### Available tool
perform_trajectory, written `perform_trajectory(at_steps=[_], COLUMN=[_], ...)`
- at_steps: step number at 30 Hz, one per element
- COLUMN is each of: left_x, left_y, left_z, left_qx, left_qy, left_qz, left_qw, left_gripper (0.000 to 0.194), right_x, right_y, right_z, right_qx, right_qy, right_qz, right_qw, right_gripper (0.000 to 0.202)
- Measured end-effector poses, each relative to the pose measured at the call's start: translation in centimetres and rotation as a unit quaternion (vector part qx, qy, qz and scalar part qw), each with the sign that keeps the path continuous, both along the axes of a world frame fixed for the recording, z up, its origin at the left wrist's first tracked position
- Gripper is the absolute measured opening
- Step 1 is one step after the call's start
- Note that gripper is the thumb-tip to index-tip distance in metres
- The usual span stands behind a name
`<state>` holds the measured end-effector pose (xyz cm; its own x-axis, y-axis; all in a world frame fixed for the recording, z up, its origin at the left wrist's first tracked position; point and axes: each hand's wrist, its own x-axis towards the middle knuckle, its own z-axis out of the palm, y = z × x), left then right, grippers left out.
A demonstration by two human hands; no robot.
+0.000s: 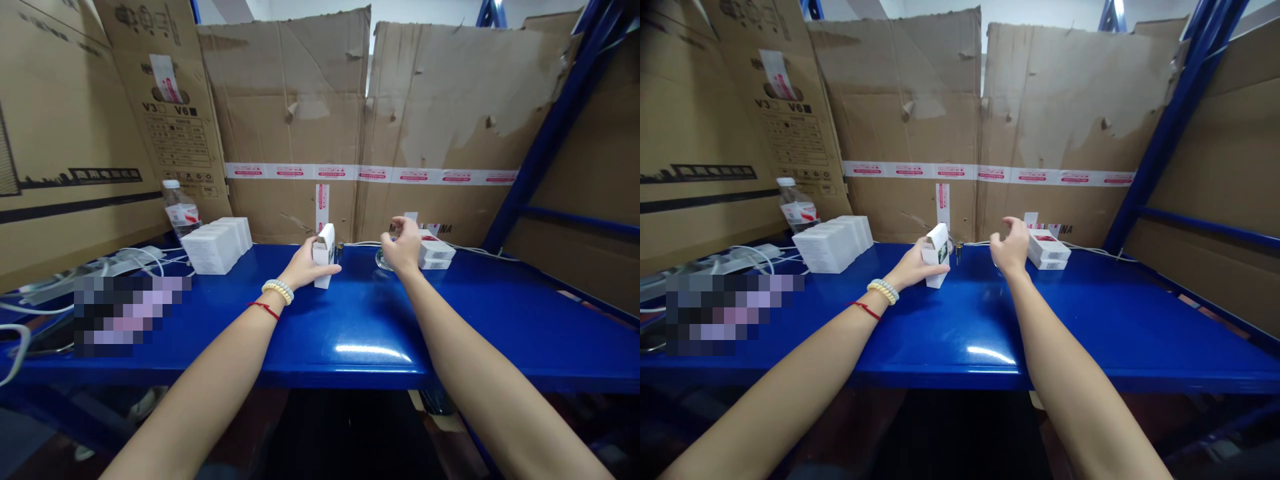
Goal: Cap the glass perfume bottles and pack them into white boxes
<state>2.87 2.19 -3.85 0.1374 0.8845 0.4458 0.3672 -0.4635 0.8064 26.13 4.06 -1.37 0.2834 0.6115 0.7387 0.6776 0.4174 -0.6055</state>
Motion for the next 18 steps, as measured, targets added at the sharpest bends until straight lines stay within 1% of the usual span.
perform_trajectory(at_steps=[1, 2, 3, 4, 6, 8, 9, 10, 12, 15, 17, 18], left_x=[0.4, 0.7, 0.9, 1.0, 1.2, 1.3, 1.4, 1.5, 1.7, 1.8, 1.8, 1.8], left_y=[-0.1, -0.3, -0.3, -0.3, -0.3, -0.3, -0.3, -0.3, -0.3, -0.2, -0.1, -0.2], left_z=[-0.1, -0.1, -0.1, -0.2, -0.3, -0.5, -0.6, -0.7, -1.1, -1.6, -1.6, -1.5], left_qx=[-0.001, -0.004, -0.010, -0.018, -0.028, -0.030, -0.029, -0.027, -0.017, 0.020, 0.048, 0.060], left_qy=[0.007, 0.015, 0.022, 0.024, 0.031, 0.046, 0.054, 0.059, 0.056, 0.041, 0.032, 0.027], left_qz=[-0.005, -0.010, -0.018, -0.028, -0.072, -0.124, -0.140, -0.147, -0.141, -0.130, -0.125, -0.122], left_qw=[1.000, 1.000, 1.000, 0.999, 0.997, 0.991, 0.988, 0.987, 0.988, 0.990, 0.990, 0.990], left_gripper=[0.100, 0.108, 0.115, 0.119, 0.121, 0.120, 0.121, 0.122, 0.127, 0.132, 0.129, 0.124], right_x=[-0.8, -1.6, -2.3, -3.0, -4.1, -4.6, -4.7, -4.8, -4.8, -4.5, -4.2, -4.0], right_y=[-0.3, -0.6, -0.8, -1.0, -1.1, -1.1, -1.1, -1.1, -1.2, -1.4, -1.4, -1.4], right_z=[0.0, 0.0, -0.2, -0.4, -1.0, -1.6, -1.7, -1.8, -1.8, -1.3, -1.1, -1.0], right_qx=[-0.009, -0.035, -0.070, -0.102, -0.156, -0.191, -0.202, -0.210, -0.215, -0.227, -0.236, -0.237], right_qy=[0.017, 0.028, 0.033, 0.036, 0.045, 0.065, 0.077, 0.087, 0.101, 0.115, 0.120, 0.122], right_qz=[0.070, 0.148, 0.224, 0.285, 0.365, 0.402, 0.414, 0.425, 0.447, 0.479, 0.506, 0.523], right_qw=[0.997, 0.988, 0.972, 0.952, 0.917, 0.893, 0.884, 0.876, 0.863, 0.840, 0.821, 0.810], right_gripper=[0.037, 0.040, 0.046, 0.051, 0.062, 0.073, 0.079, 0.085, 0.093, 0.090, 0.082, 0.078])
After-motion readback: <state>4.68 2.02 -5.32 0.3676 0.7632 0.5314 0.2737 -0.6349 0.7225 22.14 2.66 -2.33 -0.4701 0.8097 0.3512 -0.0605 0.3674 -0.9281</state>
